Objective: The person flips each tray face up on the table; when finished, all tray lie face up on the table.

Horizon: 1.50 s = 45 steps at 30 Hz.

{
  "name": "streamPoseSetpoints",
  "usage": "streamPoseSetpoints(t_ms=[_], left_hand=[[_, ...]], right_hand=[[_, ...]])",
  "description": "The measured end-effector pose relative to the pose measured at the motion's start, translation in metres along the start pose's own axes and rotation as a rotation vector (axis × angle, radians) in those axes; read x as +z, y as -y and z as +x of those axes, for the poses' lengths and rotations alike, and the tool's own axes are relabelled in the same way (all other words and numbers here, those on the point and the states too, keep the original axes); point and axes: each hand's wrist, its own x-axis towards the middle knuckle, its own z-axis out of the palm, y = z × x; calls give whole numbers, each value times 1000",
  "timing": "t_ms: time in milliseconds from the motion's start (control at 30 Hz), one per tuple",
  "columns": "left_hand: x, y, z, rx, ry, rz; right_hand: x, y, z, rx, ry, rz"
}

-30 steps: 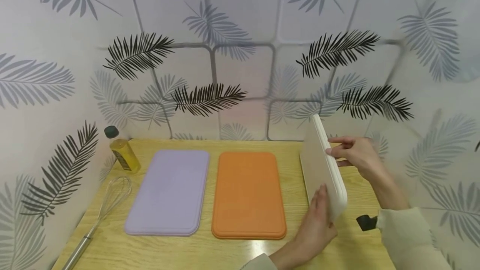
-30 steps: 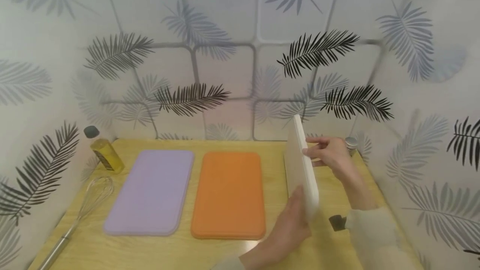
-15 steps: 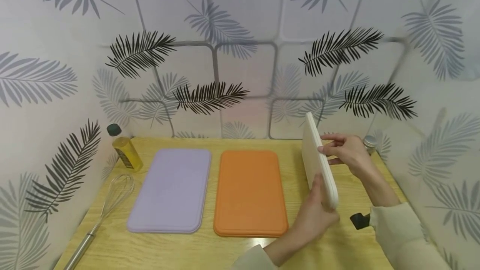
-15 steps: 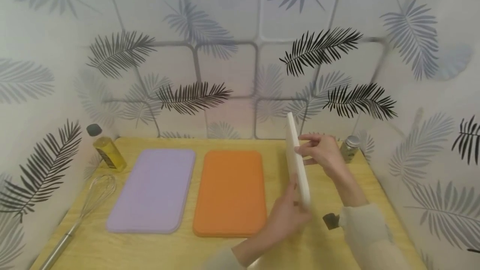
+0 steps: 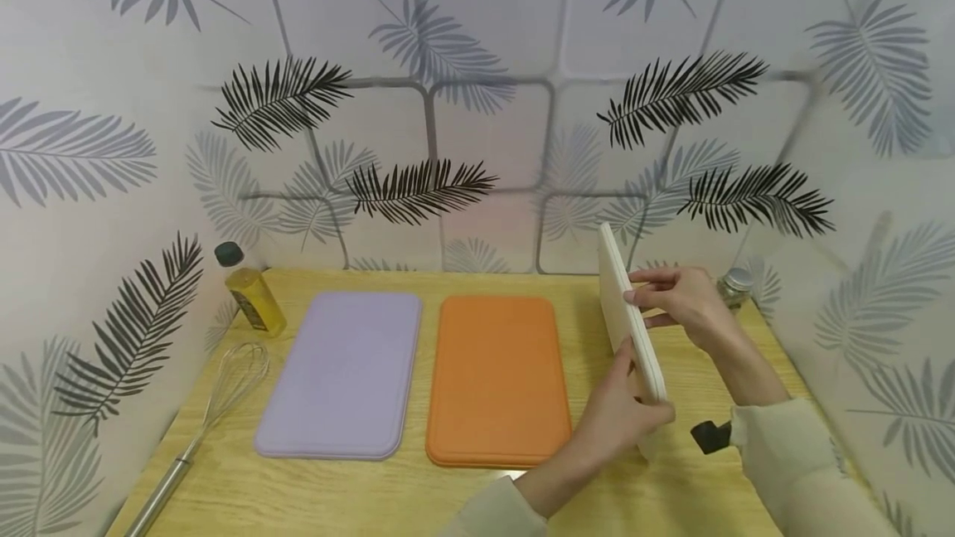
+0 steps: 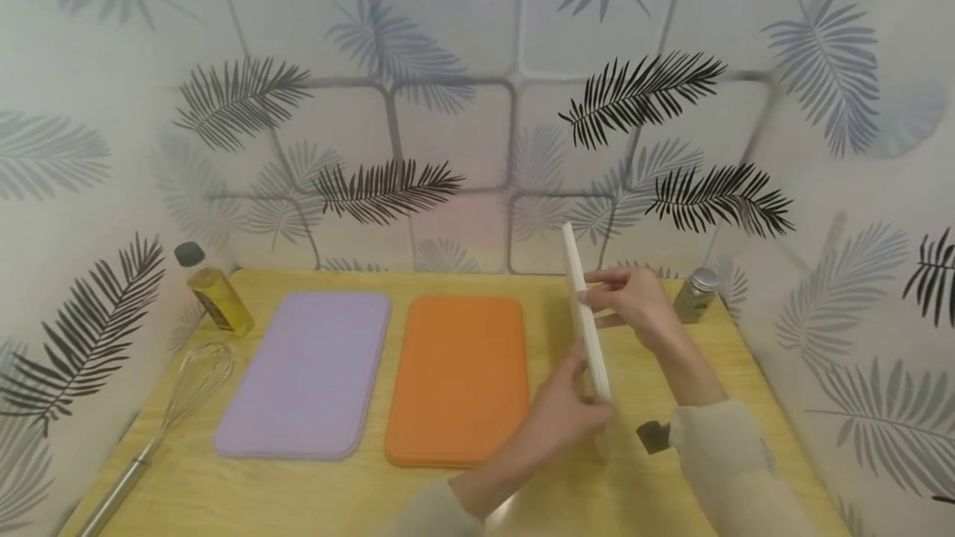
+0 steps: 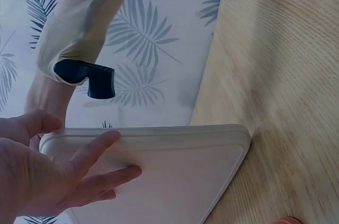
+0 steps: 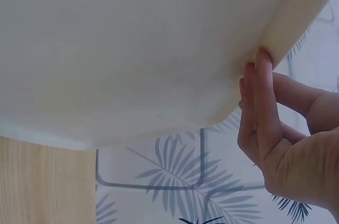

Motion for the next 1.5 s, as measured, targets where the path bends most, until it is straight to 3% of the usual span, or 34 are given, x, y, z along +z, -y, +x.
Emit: streamPoseSetpoints(t_ms=[167, 733, 1067, 1267, 1367, 1500], left_hand=[[-3, -4, 2, -33, -14, -65], [-12, -9, -6, -11, -36, -219], [-16, -11, -10, -45, -72, -225], [-21, -11, -14, 11, -74, -194], [-24, -8, -16, 35, -72, -193], [-29, -1, -18, 40, -83, -211]], right_hand=[[2, -4, 1, 8, 10, -6], [13, -6, 4, -9, 35, 26], [18, -8, 4, -23, 50, 75], [21, -9, 6, -12, 78, 41], [16, -22, 6, 28, 68, -10], [5, -64, 4, 108, 60, -118]])
